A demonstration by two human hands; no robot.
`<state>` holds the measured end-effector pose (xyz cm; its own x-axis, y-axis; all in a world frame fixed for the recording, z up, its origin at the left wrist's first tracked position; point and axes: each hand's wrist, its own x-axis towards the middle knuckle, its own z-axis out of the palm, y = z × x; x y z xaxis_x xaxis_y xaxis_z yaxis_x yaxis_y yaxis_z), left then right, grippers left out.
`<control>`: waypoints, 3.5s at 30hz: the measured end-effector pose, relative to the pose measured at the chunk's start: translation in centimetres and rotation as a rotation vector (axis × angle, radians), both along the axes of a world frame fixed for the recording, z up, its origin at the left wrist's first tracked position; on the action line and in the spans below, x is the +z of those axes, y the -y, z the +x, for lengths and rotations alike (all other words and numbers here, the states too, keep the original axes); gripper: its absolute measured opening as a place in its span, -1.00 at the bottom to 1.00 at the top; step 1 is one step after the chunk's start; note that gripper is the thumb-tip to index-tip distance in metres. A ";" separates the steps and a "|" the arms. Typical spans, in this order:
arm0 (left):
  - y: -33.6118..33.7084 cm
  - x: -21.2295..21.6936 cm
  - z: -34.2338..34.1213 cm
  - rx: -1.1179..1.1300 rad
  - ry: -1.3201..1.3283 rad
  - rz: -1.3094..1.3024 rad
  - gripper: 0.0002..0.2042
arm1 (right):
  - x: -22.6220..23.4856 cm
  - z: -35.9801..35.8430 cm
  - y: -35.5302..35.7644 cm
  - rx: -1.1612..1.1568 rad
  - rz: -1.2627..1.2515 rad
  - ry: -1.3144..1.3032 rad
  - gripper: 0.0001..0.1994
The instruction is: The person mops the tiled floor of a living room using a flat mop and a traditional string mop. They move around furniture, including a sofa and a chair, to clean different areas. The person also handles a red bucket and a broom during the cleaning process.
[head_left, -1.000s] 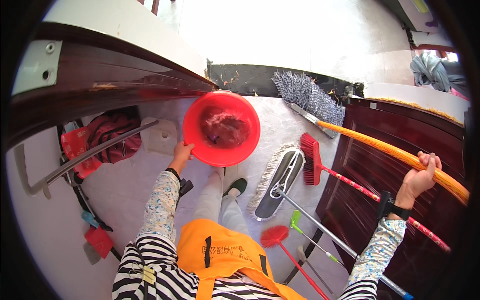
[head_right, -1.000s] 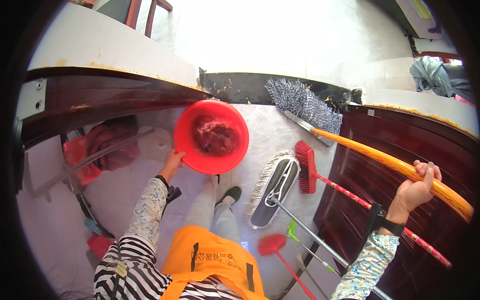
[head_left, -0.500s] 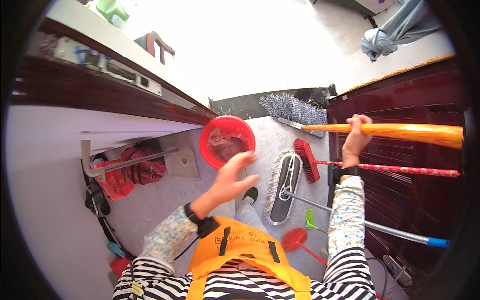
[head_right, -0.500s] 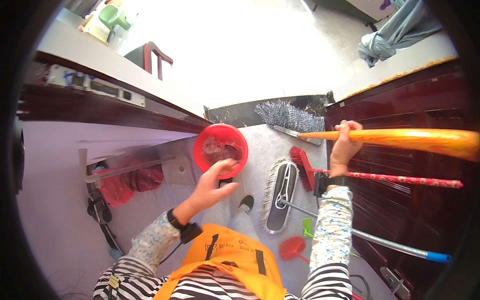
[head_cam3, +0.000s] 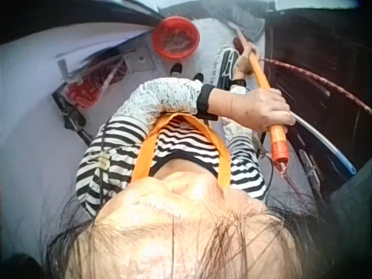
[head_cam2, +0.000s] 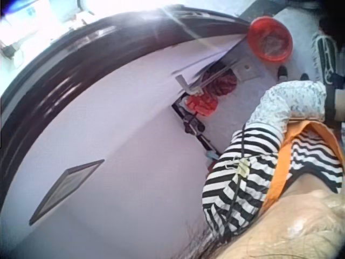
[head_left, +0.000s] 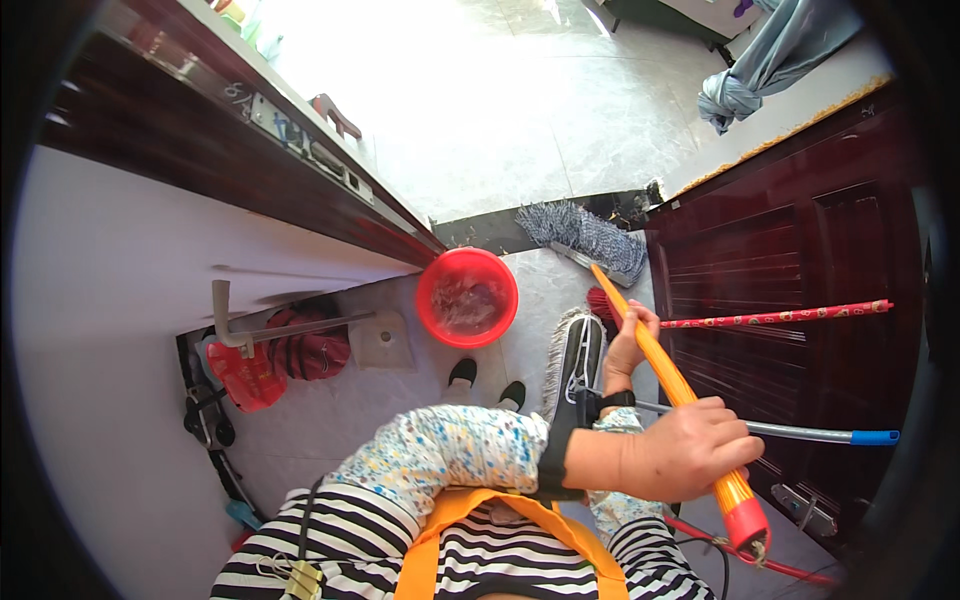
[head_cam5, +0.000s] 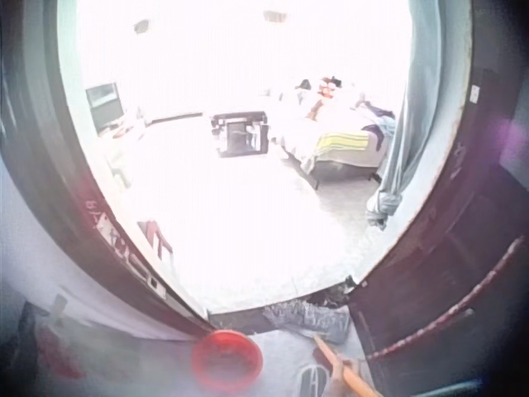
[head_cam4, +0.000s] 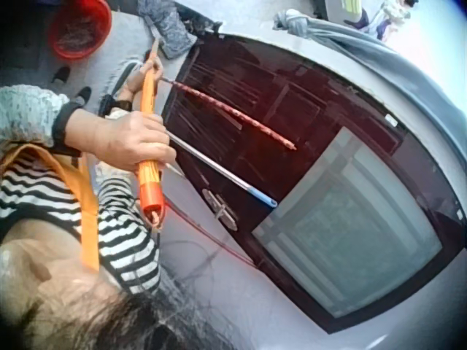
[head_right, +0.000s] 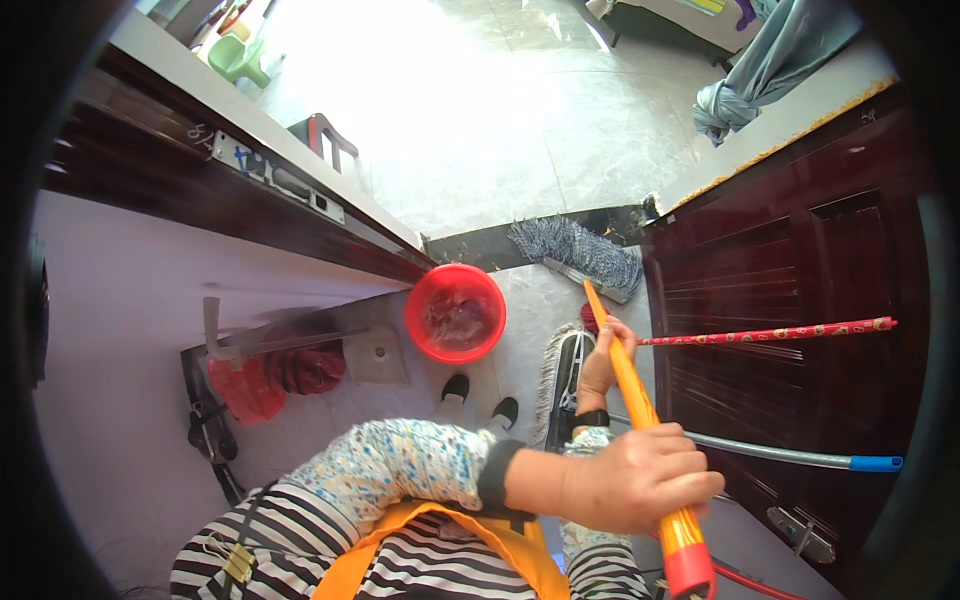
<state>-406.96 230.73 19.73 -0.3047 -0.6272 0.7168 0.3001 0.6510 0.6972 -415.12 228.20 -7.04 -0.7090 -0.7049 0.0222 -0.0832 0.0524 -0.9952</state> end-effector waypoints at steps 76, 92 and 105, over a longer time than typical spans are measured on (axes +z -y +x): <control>-6.9 -70.6 31.5 0.595 -0.885 2.001 -0.68 | 2.8 -8.2 7.1 0.693 0.006 -0.331 -0.83; -13.5 -76.0 19.1 0.795 -1.107 2.032 -0.81 | 2.4 -8.2 6.9 0.677 -0.066 -0.241 -0.85; -6.2 -62.8 29.7 1.093 -0.477 1.803 -0.86 | 1.5 -7.2 7.7 0.651 -0.174 -0.156 -0.86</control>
